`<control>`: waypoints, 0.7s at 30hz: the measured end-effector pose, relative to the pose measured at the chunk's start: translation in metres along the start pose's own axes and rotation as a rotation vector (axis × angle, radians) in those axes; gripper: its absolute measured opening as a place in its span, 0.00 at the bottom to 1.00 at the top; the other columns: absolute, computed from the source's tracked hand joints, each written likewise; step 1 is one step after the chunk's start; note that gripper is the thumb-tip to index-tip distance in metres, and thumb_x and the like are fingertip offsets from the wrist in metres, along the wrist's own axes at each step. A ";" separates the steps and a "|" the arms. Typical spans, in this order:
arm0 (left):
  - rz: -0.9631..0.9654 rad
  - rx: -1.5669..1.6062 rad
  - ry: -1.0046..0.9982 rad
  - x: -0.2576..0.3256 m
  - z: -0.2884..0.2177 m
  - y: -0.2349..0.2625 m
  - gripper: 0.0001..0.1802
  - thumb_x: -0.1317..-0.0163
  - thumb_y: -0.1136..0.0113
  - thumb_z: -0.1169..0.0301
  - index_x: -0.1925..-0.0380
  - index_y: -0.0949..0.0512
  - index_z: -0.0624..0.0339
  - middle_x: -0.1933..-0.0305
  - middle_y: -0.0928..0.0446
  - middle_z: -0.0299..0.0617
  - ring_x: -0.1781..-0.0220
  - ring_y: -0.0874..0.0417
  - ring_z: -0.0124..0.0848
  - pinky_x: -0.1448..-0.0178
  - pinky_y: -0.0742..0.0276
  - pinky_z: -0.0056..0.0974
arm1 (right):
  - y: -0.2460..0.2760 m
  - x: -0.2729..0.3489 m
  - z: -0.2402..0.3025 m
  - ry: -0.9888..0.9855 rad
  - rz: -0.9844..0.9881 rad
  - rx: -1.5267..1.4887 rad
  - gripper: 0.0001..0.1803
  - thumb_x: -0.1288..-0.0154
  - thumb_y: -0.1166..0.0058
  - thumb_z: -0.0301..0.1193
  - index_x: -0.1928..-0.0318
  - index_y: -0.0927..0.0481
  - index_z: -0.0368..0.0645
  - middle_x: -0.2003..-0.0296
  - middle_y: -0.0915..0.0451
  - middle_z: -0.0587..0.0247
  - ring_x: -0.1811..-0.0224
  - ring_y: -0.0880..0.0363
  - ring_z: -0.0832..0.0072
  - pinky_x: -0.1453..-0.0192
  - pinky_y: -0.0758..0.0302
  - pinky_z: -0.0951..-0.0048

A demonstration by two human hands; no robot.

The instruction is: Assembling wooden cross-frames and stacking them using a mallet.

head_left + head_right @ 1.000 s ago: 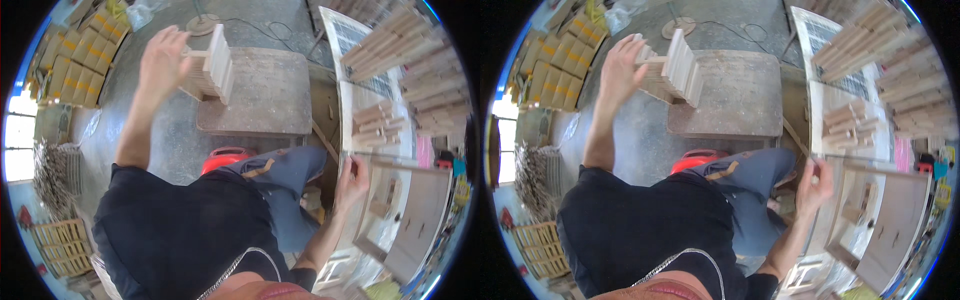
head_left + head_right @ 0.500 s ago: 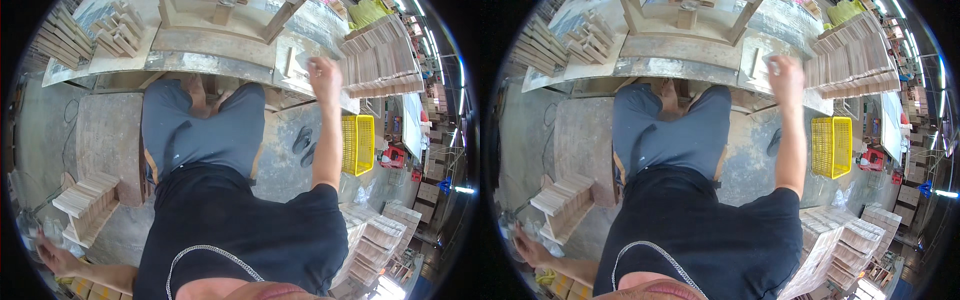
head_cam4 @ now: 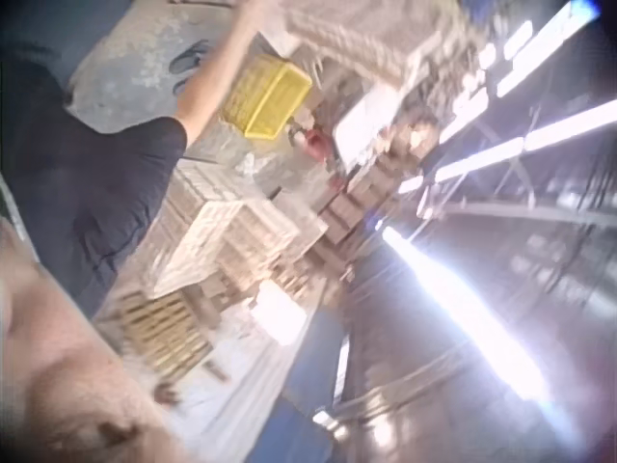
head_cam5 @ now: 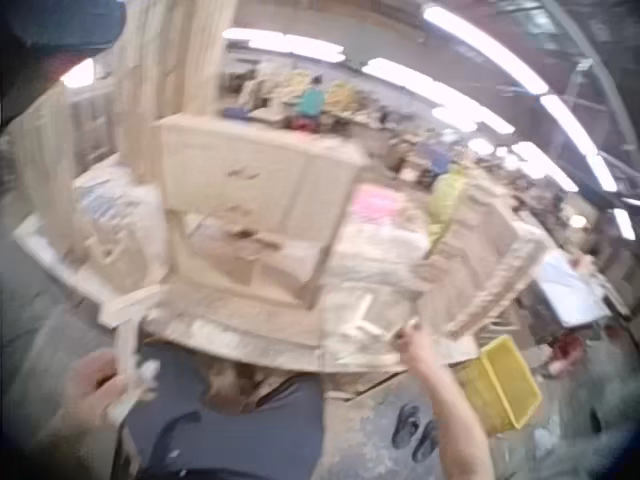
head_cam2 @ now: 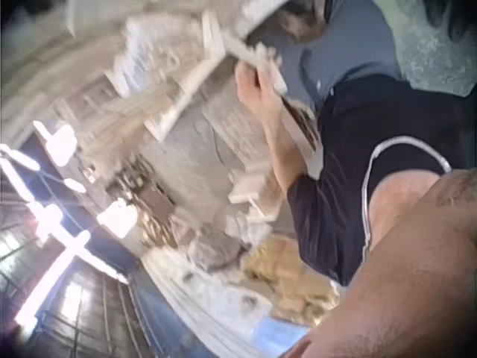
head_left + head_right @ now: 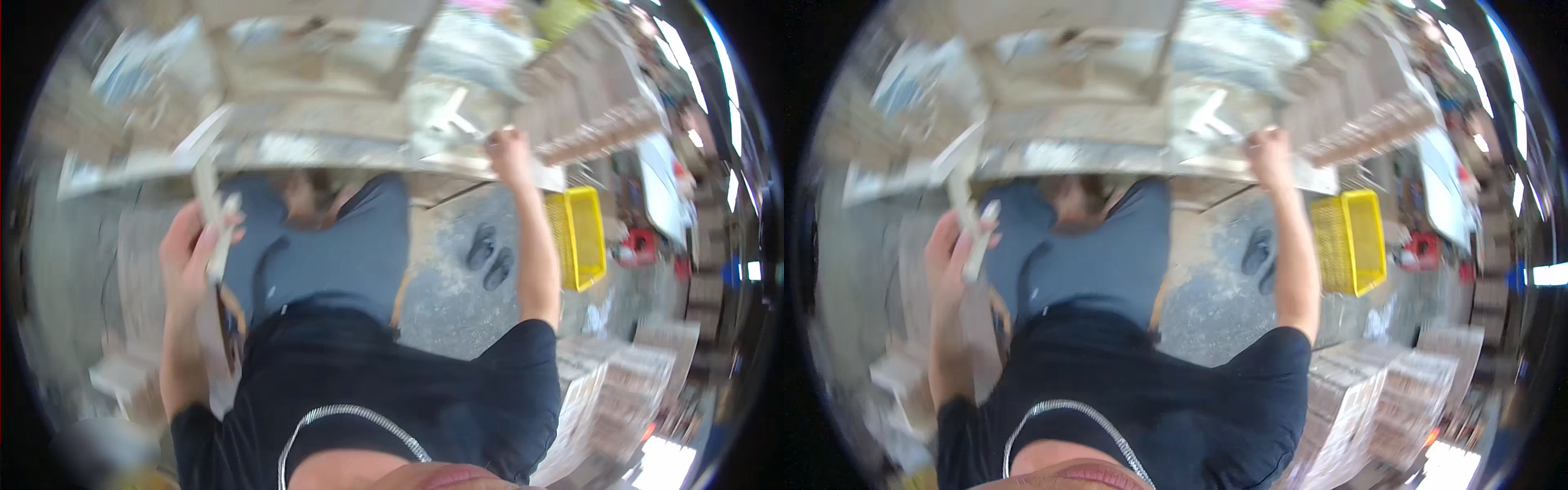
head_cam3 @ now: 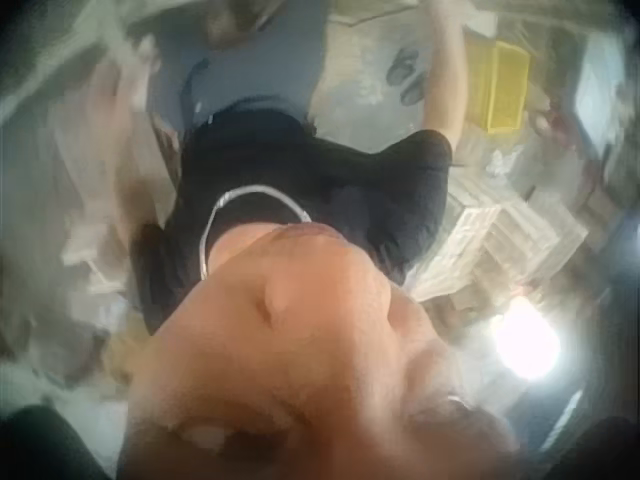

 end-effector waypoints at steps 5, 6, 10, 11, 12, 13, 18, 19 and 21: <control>-0.091 -0.440 -0.419 0.006 -0.014 -0.015 0.15 0.36 0.39 0.81 0.49 0.20 0.72 0.48 0.16 0.54 0.44 0.15 0.46 0.40 0.19 0.48 | 0.042 0.055 0.135 -0.252 0.120 -0.776 0.13 0.28 0.40 0.35 0.56 0.24 0.38 0.68 0.17 0.56 0.68 0.17 0.70 0.64 0.23 0.65; -0.067 -0.598 -0.655 0.007 -0.021 -0.030 0.15 0.40 0.36 0.83 0.52 0.18 0.71 0.50 0.15 0.53 0.45 0.15 0.49 0.41 0.19 0.49 | 0.045 0.064 0.154 -0.220 0.094 -0.833 0.12 0.27 0.41 0.34 0.56 0.25 0.38 0.72 0.17 0.61 0.70 0.16 0.74 0.66 0.23 0.69; 0.172 -0.642 -0.788 -0.011 -0.015 -0.090 0.16 0.49 0.24 0.76 0.59 0.16 0.65 0.53 0.14 0.50 0.44 0.15 0.49 0.40 0.20 0.48 | 0.029 0.084 0.213 -0.047 -0.137 -1.027 0.10 0.32 0.38 0.28 0.54 0.21 0.39 0.71 0.20 0.63 0.70 0.21 0.79 0.61 0.24 0.69; 0.200 -0.575 -0.718 -0.016 -0.015 -0.097 0.15 0.49 0.24 0.76 0.60 0.16 0.64 0.54 0.14 0.51 0.46 0.15 0.48 0.42 0.19 0.45 | 0.017 0.088 0.215 -0.138 -0.004 -1.250 0.21 0.35 0.34 0.28 0.43 0.21 0.38 0.66 0.19 0.68 0.70 0.23 0.83 0.65 0.25 0.79; 0.243 -0.508 -0.646 -0.023 -0.011 -0.097 0.15 0.49 0.24 0.74 0.61 0.15 0.64 0.56 0.14 0.50 0.49 0.15 0.46 0.46 0.18 0.43 | 0.032 0.086 0.233 -0.224 0.040 -1.313 0.24 0.36 0.34 0.27 0.40 0.21 0.38 0.63 0.18 0.69 0.69 0.22 0.81 0.62 0.23 0.74; 0.255 -0.508 -0.659 -0.028 -0.008 -0.097 0.15 0.48 0.23 0.73 0.61 0.16 0.65 0.58 0.14 0.48 0.50 0.15 0.44 0.50 0.18 0.41 | 0.043 0.080 0.240 -0.337 0.200 -1.149 0.24 0.35 0.35 0.25 0.38 0.22 0.36 0.55 0.16 0.65 0.62 0.19 0.78 0.54 0.21 0.70; 0.242 -0.455 -0.492 -0.032 0.014 -0.078 0.13 0.44 0.25 0.70 0.60 0.13 0.64 0.63 0.14 0.44 0.54 0.16 0.40 0.53 0.19 0.40 | 0.005 0.081 0.269 -0.139 0.090 -1.386 0.29 0.34 0.35 0.25 0.34 0.27 0.32 0.57 0.16 0.64 0.58 0.19 0.80 0.51 0.22 0.74; 0.259 -0.422 -0.432 -0.032 0.017 -0.074 0.13 0.43 0.25 0.70 0.59 0.13 0.64 0.64 0.14 0.44 0.54 0.16 0.39 0.53 0.19 0.40 | 0.006 0.080 0.277 -0.149 0.081 -1.447 0.30 0.34 0.35 0.25 0.32 0.28 0.33 0.53 0.16 0.62 0.53 0.19 0.77 0.45 0.23 0.72; 0.283 -0.392 -0.371 -0.033 0.020 -0.067 0.13 0.41 0.26 0.70 0.59 0.13 0.64 0.64 0.14 0.43 0.58 0.16 0.36 0.55 0.20 0.38 | 0.011 0.076 0.287 -0.122 0.120 -1.496 0.29 0.33 0.35 0.24 0.33 0.27 0.33 0.51 0.17 0.61 0.50 0.20 0.75 0.42 0.25 0.72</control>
Point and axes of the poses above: each hand's wrist, its own x-axis away from the middle knuckle, its own y-axis out of the back of the hand, z = x × y, the point moved 4 cm from there along -x, towards the middle knuckle
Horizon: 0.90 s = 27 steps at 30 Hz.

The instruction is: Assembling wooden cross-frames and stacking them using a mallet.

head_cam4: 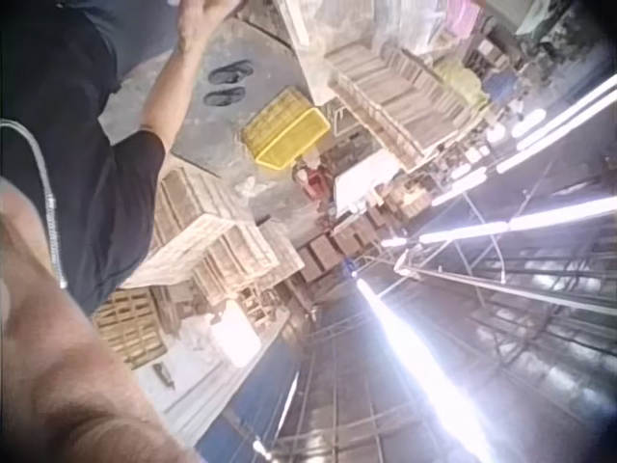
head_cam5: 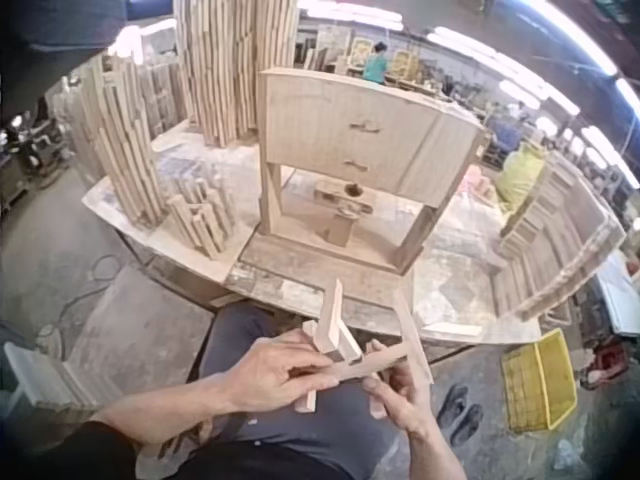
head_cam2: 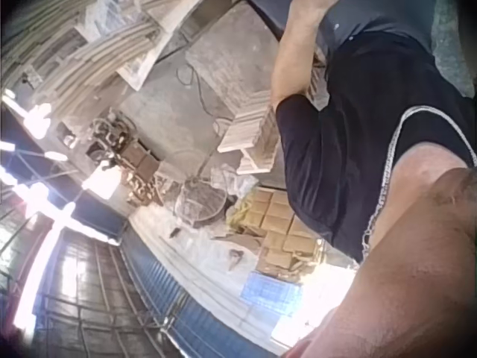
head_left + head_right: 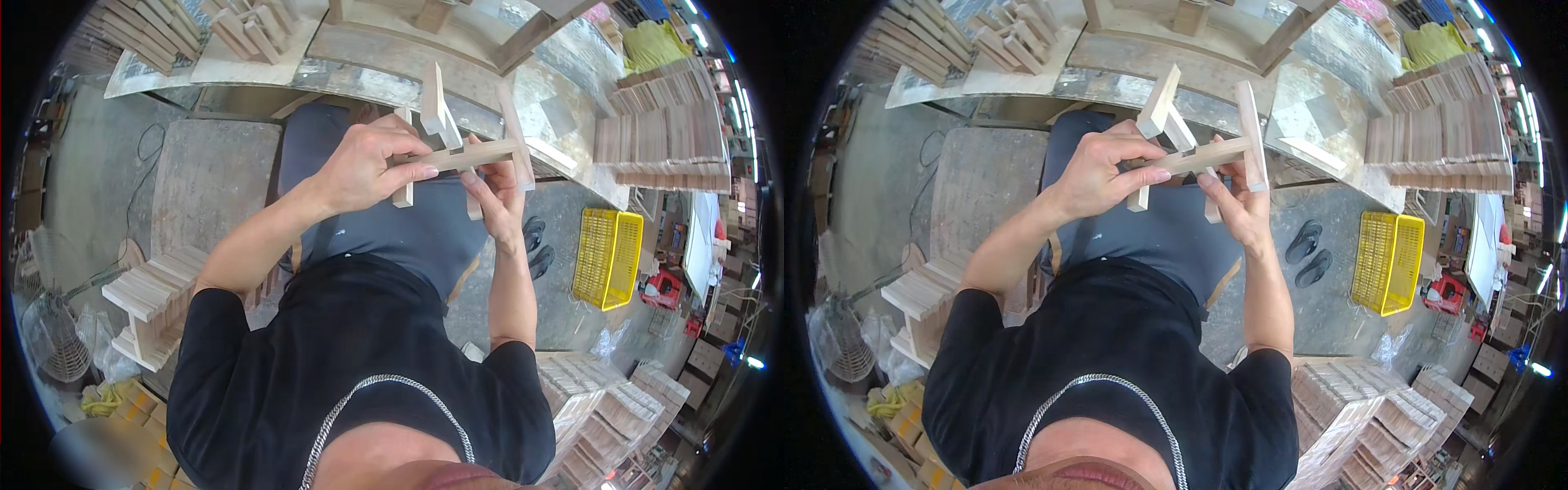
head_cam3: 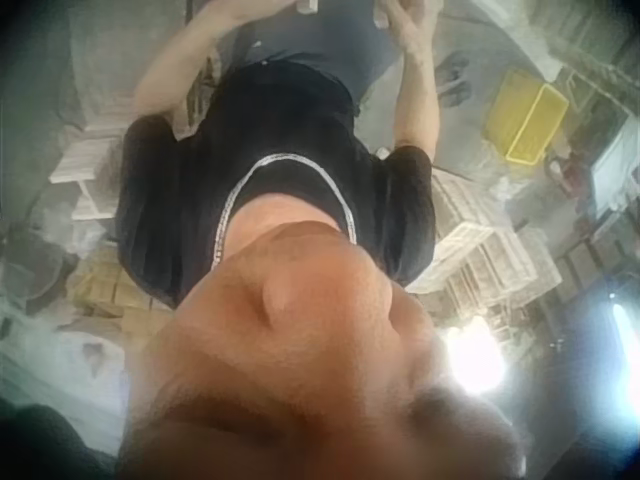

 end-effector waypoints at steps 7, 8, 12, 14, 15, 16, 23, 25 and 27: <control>0.145 0.423 0.461 -0.003 0.038 0.001 0.14 0.35 0.29 0.63 0.59 0.12 0.64 0.69 0.14 0.38 0.70 0.20 0.19 0.67 0.27 0.29 | -0.014 -0.013 -0.006 -0.066 0.136 -0.270 0.21 0.32 0.40 0.20 0.40 0.24 0.32 0.51 0.17 0.58 0.51 0.20 0.77 0.45 0.26 0.74; 0.120 0.440 0.436 -0.003 0.037 0.003 0.14 0.34 0.29 0.63 0.60 0.12 0.64 0.69 0.14 0.36 0.70 0.21 0.17 0.67 0.29 0.27 | -0.019 -0.015 -0.005 -0.065 0.134 -0.275 0.21 0.32 0.40 0.20 0.40 0.24 0.32 0.51 0.17 0.58 0.51 0.20 0.77 0.45 0.26 0.74; 0.048 0.580 0.411 -0.005 0.059 -0.005 0.13 0.34 0.30 0.64 0.60 0.12 0.64 0.68 0.13 0.36 0.68 0.20 0.18 0.65 0.27 0.27 | -0.020 -0.029 -0.006 0.002 0.071 -0.259 0.14 0.30 0.43 0.22 0.46 0.23 0.33 0.61 0.16 0.61 0.61 0.21 0.82 0.57 0.28 0.79; -0.003 0.688 0.407 -0.012 0.060 -0.002 0.12 0.33 0.31 0.64 0.61 0.11 0.62 0.68 0.13 0.35 0.66 0.19 0.19 0.62 0.26 0.27 | -0.023 -0.041 0.000 0.013 0.090 -0.206 0.07 0.29 0.44 0.24 0.54 0.23 0.36 0.69 0.17 0.64 0.68 0.22 0.84 0.64 0.30 0.81; 0.000 0.682 0.404 -0.016 0.067 0.001 0.12 0.33 0.31 0.64 0.61 0.11 0.62 0.68 0.13 0.35 0.66 0.19 0.19 0.62 0.26 0.27 | -0.025 -0.046 0.001 0.020 0.088 -0.209 0.07 0.29 0.44 0.24 0.54 0.23 0.36 0.69 0.17 0.64 0.68 0.22 0.84 0.64 0.30 0.81; 0.002 0.712 0.436 -0.020 0.076 0.001 0.12 0.33 0.31 0.64 0.61 0.11 0.62 0.67 0.13 0.36 0.66 0.18 0.19 0.61 0.25 0.27 | -0.026 -0.051 -0.001 0.001 0.092 -0.186 0.05 0.29 0.44 0.24 0.56 0.23 0.37 0.69 0.17 0.65 0.69 0.23 0.84 0.64 0.30 0.81; 0.159 0.598 0.599 -0.036 0.105 0.007 0.12 0.30 0.34 0.65 0.58 0.14 0.65 0.64 0.14 0.39 0.64 0.16 0.23 0.56 0.20 0.30 | -0.025 -0.075 -0.023 -0.008 0.084 -0.249 0.05 0.32 0.41 0.24 0.64 0.25 0.39 0.72 0.19 0.66 0.71 0.25 0.84 0.63 0.29 0.79; 0.182 0.571 0.613 -0.041 0.112 0.009 0.14 0.30 0.34 0.64 0.55 0.15 0.66 0.61 0.13 0.40 0.63 0.15 0.24 0.55 0.20 0.31 | -0.028 -0.083 -0.026 -0.001 0.060 -0.300 0.06 0.31 0.44 0.27 0.66 0.24 0.40 0.73 0.18 0.63 0.73 0.25 0.82 0.65 0.29 0.78; -0.010 0.830 0.589 -0.046 0.112 0.016 0.23 0.31 0.33 0.56 0.49 0.15 0.66 0.56 0.13 0.42 0.60 0.16 0.24 0.60 0.21 0.29 | -0.028 -0.095 -0.025 -0.101 -0.031 -0.461 0.09 0.28 0.48 0.31 0.65 0.22 0.39 0.74 0.17 0.61 0.75 0.24 0.79 0.68 0.29 0.77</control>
Point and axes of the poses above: each hand's wrist, its own x-axis away from the middle knuckle, its own y-axis out of the back of the hand, z = x × y, the point moved 4 cm from there along -x, towards the middle knuckle
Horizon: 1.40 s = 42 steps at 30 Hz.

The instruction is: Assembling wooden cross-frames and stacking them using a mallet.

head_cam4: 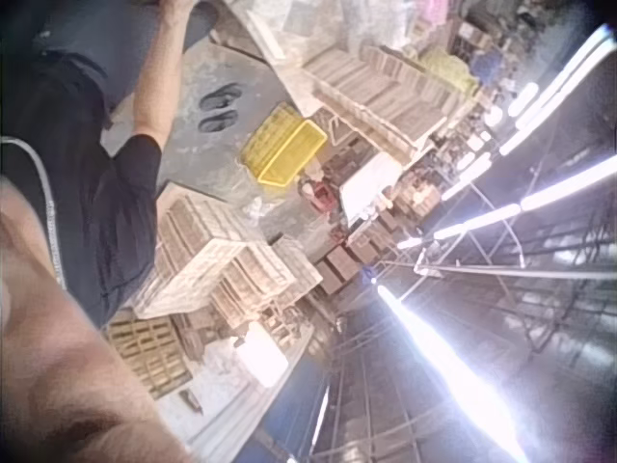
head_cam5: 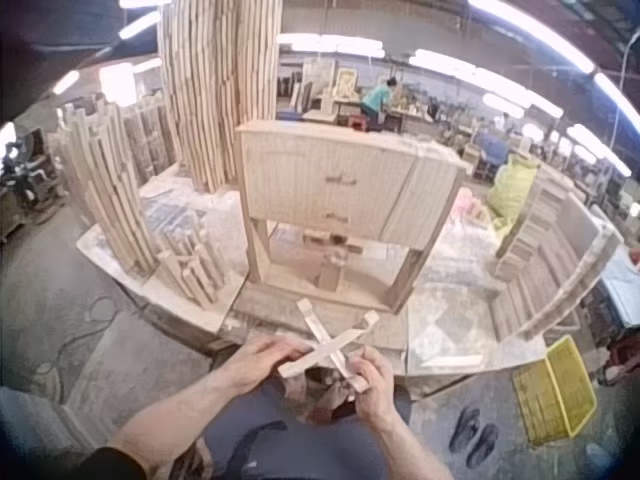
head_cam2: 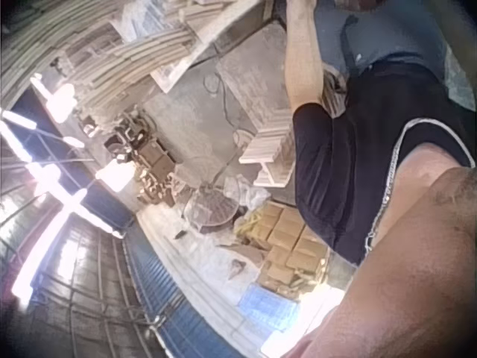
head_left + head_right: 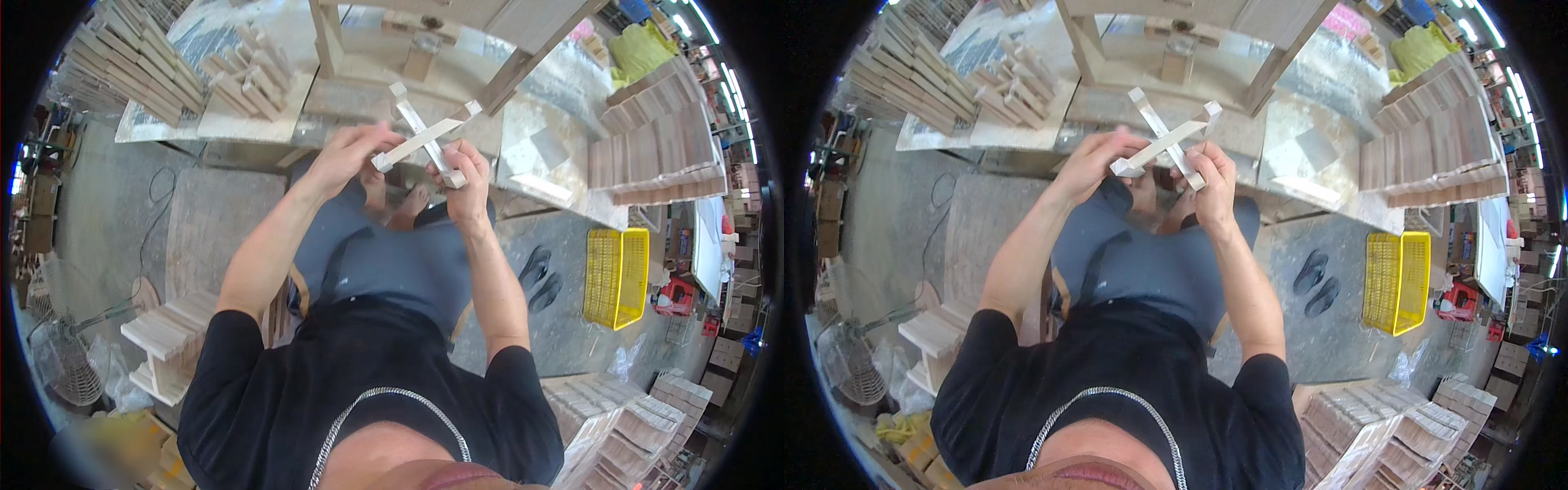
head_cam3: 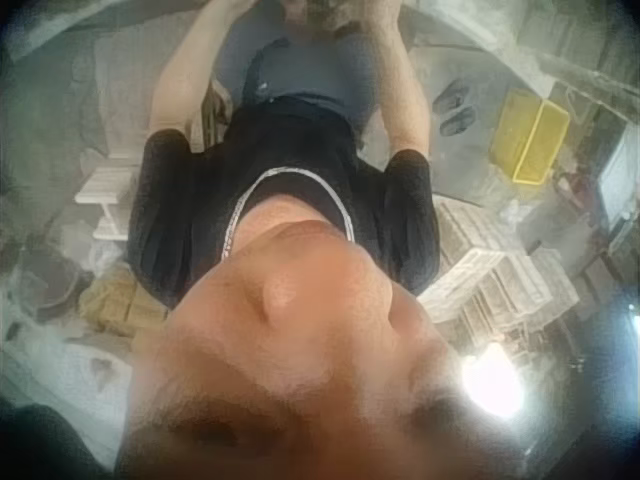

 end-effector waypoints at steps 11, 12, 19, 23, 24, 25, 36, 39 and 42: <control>-0.408 -0.936 -0.589 -0.087 -0.061 0.022 0.15 0.33 0.35 0.66 0.56 0.18 0.70 0.66 0.15 0.56 0.63 0.11 0.43 0.57 0.18 0.42 | -0.001 -0.146 0.010 0.081 -0.257 0.234 0.24 0.20 0.64 0.44 0.59 0.23 0.34 0.75 0.17 0.49 0.78 0.25 0.72 0.71 0.29 0.70; -0.414 -0.945 -0.600 -0.096 -0.068 0.025 0.16 0.33 0.35 0.65 0.58 0.18 0.70 0.66 0.16 0.58 0.62 0.11 0.48 0.57 0.18 0.44 | -0.002 -0.157 0.012 0.112 -0.281 0.258 0.24 0.20 0.65 0.43 0.60 0.23 0.35 0.75 0.17 0.49 0.78 0.25 0.72 0.71 0.29 0.71; -0.399 -1.155 -0.523 -0.171 -0.067 0.035 0.22 0.32 0.38 0.55 0.64 0.18 0.69 0.66 0.18 0.65 0.60 0.16 0.63 0.58 0.23 0.58 | 0.047 -0.212 0.005 0.338 -0.366 1.397 0.23 0.21 0.59 0.39 0.47 0.23 0.28 0.45 0.24 0.29 0.39 0.27 0.39 0.33 0.33 0.43; -0.423 -1.156 -0.643 -0.154 -0.061 0.063 0.20 0.30 0.39 0.58 0.61 0.18 0.69 0.68 0.19 0.63 0.63 0.17 0.60 0.60 0.25 0.53 | 0.016 -0.139 0.006 0.491 -0.519 0.887 0.20 0.20 0.57 0.41 0.49 0.30 0.33 0.60 0.20 0.32 0.54 0.22 0.34 0.51 0.27 0.44; -0.412 -1.156 -0.644 -0.149 -0.068 0.062 0.20 0.29 0.39 0.58 0.58 0.18 0.69 0.67 0.19 0.62 0.62 0.17 0.61 0.59 0.24 0.52 | 0.014 -0.110 0.009 0.498 -0.481 0.881 0.18 0.20 0.55 0.40 0.49 0.30 0.34 0.61 0.20 0.33 0.55 0.22 0.34 0.52 0.27 0.45; -0.382 -1.153 -0.660 -0.148 -0.071 0.056 0.20 0.29 0.39 0.58 0.58 0.18 0.69 0.67 0.19 0.62 0.62 0.17 0.61 0.59 0.24 0.52 | 0.017 -0.083 0.012 0.511 -0.432 0.877 0.17 0.21 0.53 0.39 0.49 0.31 0.35 0.62 0.21 0.33 0.56 0.22 0.34 0.52 0.26 0.47; -0.368 -1.262 -0.608 -0.169 -0.080 0.051 0.18 0.29 0.40 0.60 0.58 0.19 0.69 0.70 0.18 0.58 0.67 0.15 0.53 0.59 0.23 0.51 | 0.049 0.032 0.020 0.282 -0.332 0.896 0.15 0.23 0.48 0.33 0.47 0.27 0.33 0.61 0.17 0.45 0.59 0.15 0.54 0.53 0.21 0.60; -0.400 -1.263 -0.624 -0.168 -0.076 0.053 0.19 0.30 0.39 0.60 0.61 0.20 0.71 0.71 0.19 0.57 0.66 0.15 0.52 0.58 0.24 0.51 | 0.042 0.043 0.030 0.267 -0.309 0.847 0.15 0.24 0.46 0.32 0.47 0.27 0.33 0.63 0.17 0.50 0.63 0.16 0.63 0.56 0.21 0.64; -0.362 -1.202 -0.515 -0.163 -0.083 0.038 0.22 0.31 0.39 0.57 0.58 0.21 0.72 0.60 0.18 0.64 0.54 0.17 0.60 0.50 0.24 0.54 | 0.040 0.057 0.037 0.254 -0.264 0.880 0.15 0.24 0.46 0.32 0.47 0.27 0.33 0.64 0.17 0.51 0.64 0.16 0.65 0.56 0.20 0.65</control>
Point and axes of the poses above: each hand's wrist, its own x-axis away from the middle knuckle, its own y-axis out of the back of the hand, z = x × y, the point moved 4 cm from there along -x, towards the middle knuckle
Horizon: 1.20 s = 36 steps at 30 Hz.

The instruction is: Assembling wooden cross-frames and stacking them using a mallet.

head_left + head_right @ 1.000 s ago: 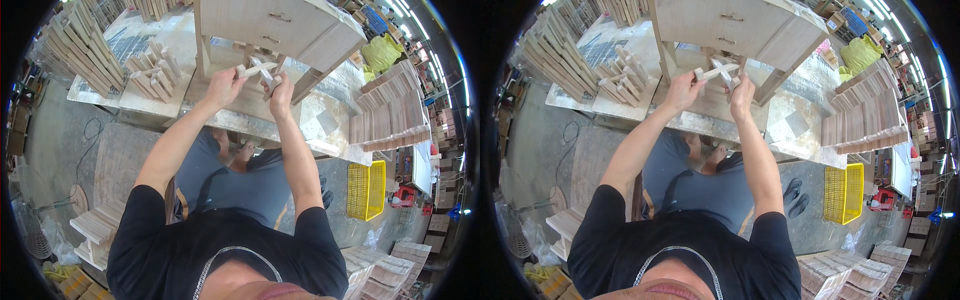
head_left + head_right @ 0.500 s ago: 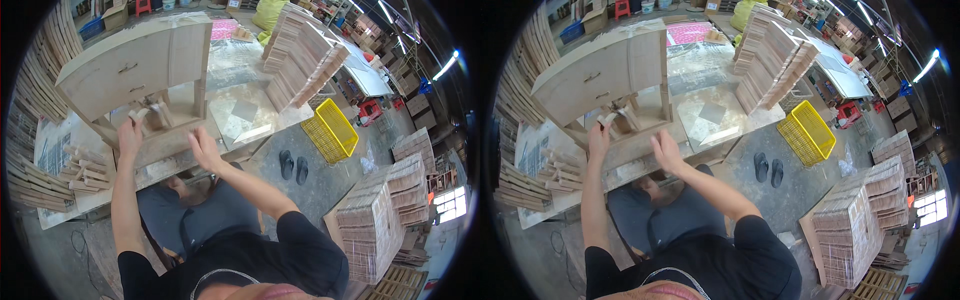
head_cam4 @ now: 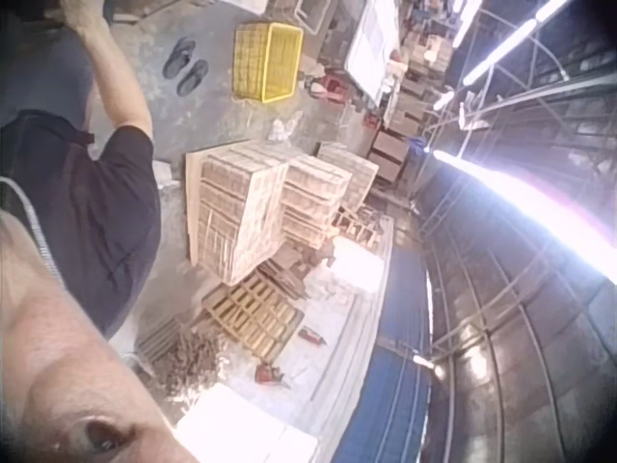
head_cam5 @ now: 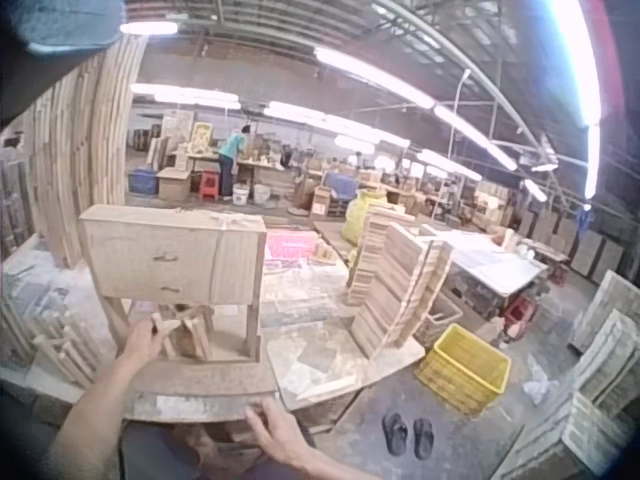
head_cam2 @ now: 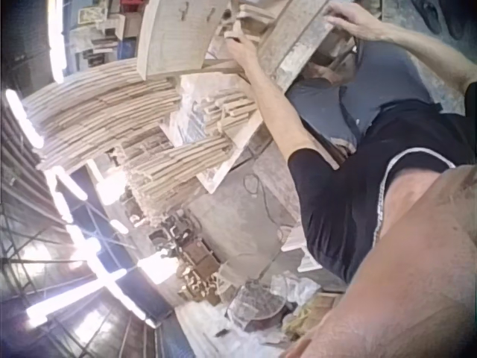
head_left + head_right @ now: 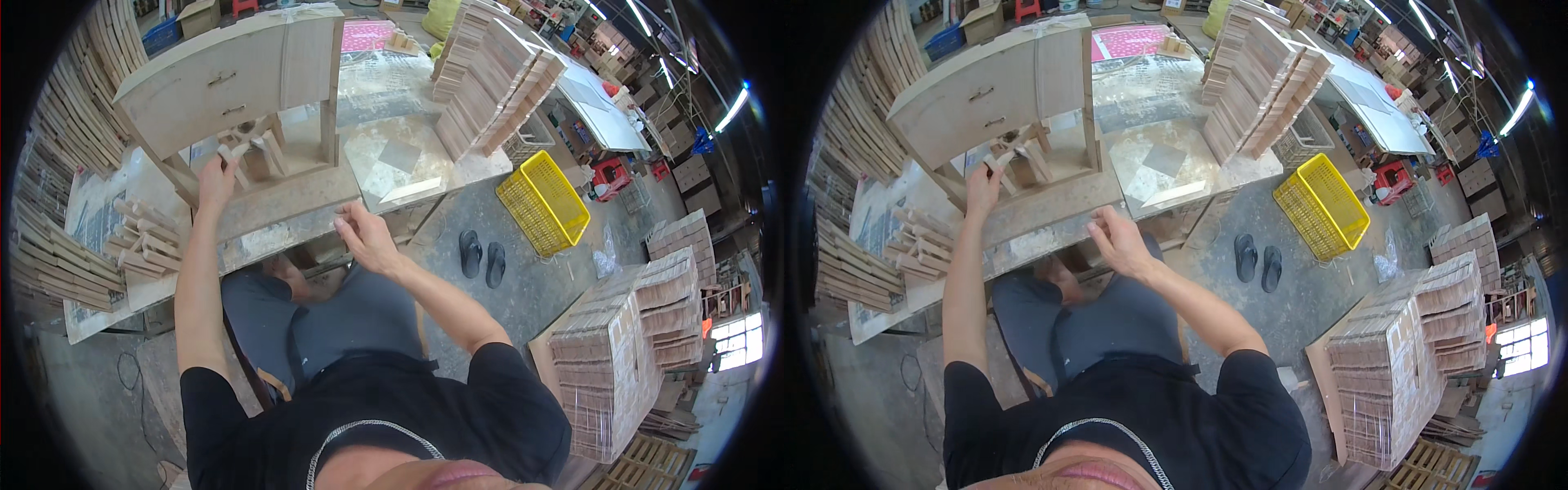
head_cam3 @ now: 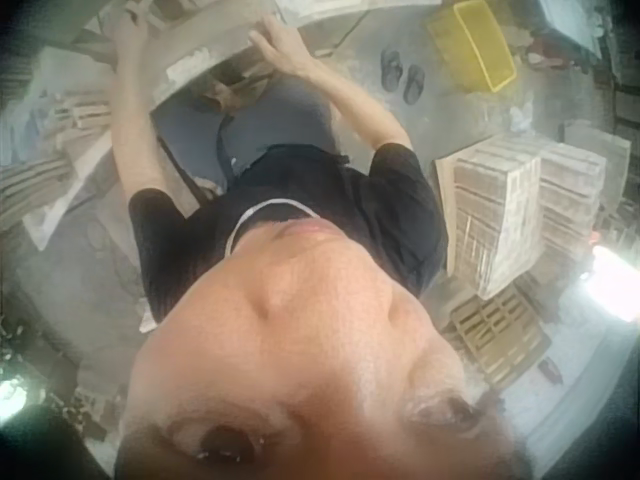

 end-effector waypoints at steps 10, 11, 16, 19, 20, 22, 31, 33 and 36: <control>0.046 0.065 -0.056 0.045 0.001 0.020 0.20 0.33 0.38 0.57 0.65 0.21 0.68 0.68 0.20 0.60 0.65 0.18 0.54 0.60 0.26 0.51 | 0.018 0.016 0.033 0.242 0.163 0.232 0.13 0.31 0.39 0.28 0.49 0.20 0.37 0.67 0.15 0.52 0.67 0.15 0.60 0.60 0.19 0.63; 0.036 0.059 -0.159 0.049 0.003 0.025 0.20 0.33 0.36 0.57 0.57 0.19 0.65 0.65 0.17 0.58 0.64 0.17 0.53 0.58 0.23 0.48 | 0.017 0.010 0.037 0.304 0.163 0.232 0.14 0.34 0.36 0.26 0.50 0.19 0.37 0.65 0.15 0.52 0.67 0.15 0.60 0.60 0.19 0.62; 0.150 0.177 -0.080 0.107 -0.025 0.069 0.18 0.33 0.34 0.61 0.59 0.18 0.70 0.69 0.16 0.48 0.69 0.16 0.33 0.64 0.21 0.39 | 0.002 -0.021 0.091 0.739 0.185 0.664 0.28 0.48 0.38 0.18 0.43 0.17 0.46 0.48 0.20 0.58 0.56 0.22 0.60 0.51 0.20 0.60; 0.242 0.571 0.203 0.146 -0.031 0.102 0.17 0.32 0.34 0.63 0.62 0.17 0.70 0.71 0.17 0.41 0.71 0.18 0.24 0.68 0.23 0.32 | -0.039 -0.024 0.134 1.095 0.289 0.859 0.29 0.49 0.40 0.23 0.42 0.17 0.50 0.45 0.21 0.62 0.55 0.23 0.63 0.51 0.21 0.63; 0.208 0.560 0.225 0.152 -0.035 0.116 0.17 0.32 0.34 0.63 0.62 0.17 0.70 0.71 0.17 0.41 0.71 0.18 0.24 0.68 0.23 0.32 | -0.050 -0.026 0.136 1.128 0.306 0.833 0.29 0.49 0.40 0.23 0.42 0.17 0.50 0.45 0.21 0.62 0.55 0.23 0.63 0.51 0.21 0.63; 0.306 0.564 0.343 0.159 -0.041 0.135 0.17 0.30 0.36 0.61 0.63 0.17 0.69 0.73 0.18 0.40 0.72 0.18 0.22 0.70 0.22 0.30 | -0.066 -0.023 0.140 1.238 0.320 0.924 0.32 0.51 0.41 0.26 0.40 0.18 0.49 0.41 0.22 0.63 0.50 0.24 0.64 0.46 0.22 0.66; -0.610 0.121 0.433 0.224 0.076 0.221 0.38 0.45 0.23 0.57 0.41 0.25 0.72 0.46 0.17 0.55 0.45 0.14 0.39 0.38 0.19 0.41 | -0.098 -0.088 0.208 1.112 0.290 0.317 0.15 0.44 0.32 0.21 0.55 0.15 0.40 0.55 0.15 0.56 0.58 0.18 0.64 0.54 0.20 0.69; -0.603 0.013 0.442 0.219 0.115 0.192 0.46 0.49 0.21 0.56 0.36 0.31 0.73 0.39 0.22 0.59 0.39 0.18 0.43 0.33 0.23 0.43 | -0.115 -0.126 0.207 0.791 0.318 -0.138 0.09 0.39 0.31 0.18 0.59 0.15 0.36 0.58 0.14 0.56 0.63 0.18 0.71 0.57 0.21 0.72; -0.560 0.016 0.492 0.195 0.151 0.169 0.64 0.59 0.18 0.54 0.27 0.43 0.74 0.31 0.32 0.67 0.28 0.29 0.54 0.24 0.33 0.47 | -0.169 -0.152 0.242 0.628 0.301 -0.358 0.04 0.32 0.34 0.22 0.60 0.14 0.34 0.58 0.14 0.58 0.66 0.21 0.80 0.61 0.24 0.76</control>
Point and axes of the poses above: each hand's wrist, its own x-axis away from the middle knuckle, its own y-axis out of the back of the hand, z = x × y, the point moved 4 cm from there along -x, towards the middle knuckle
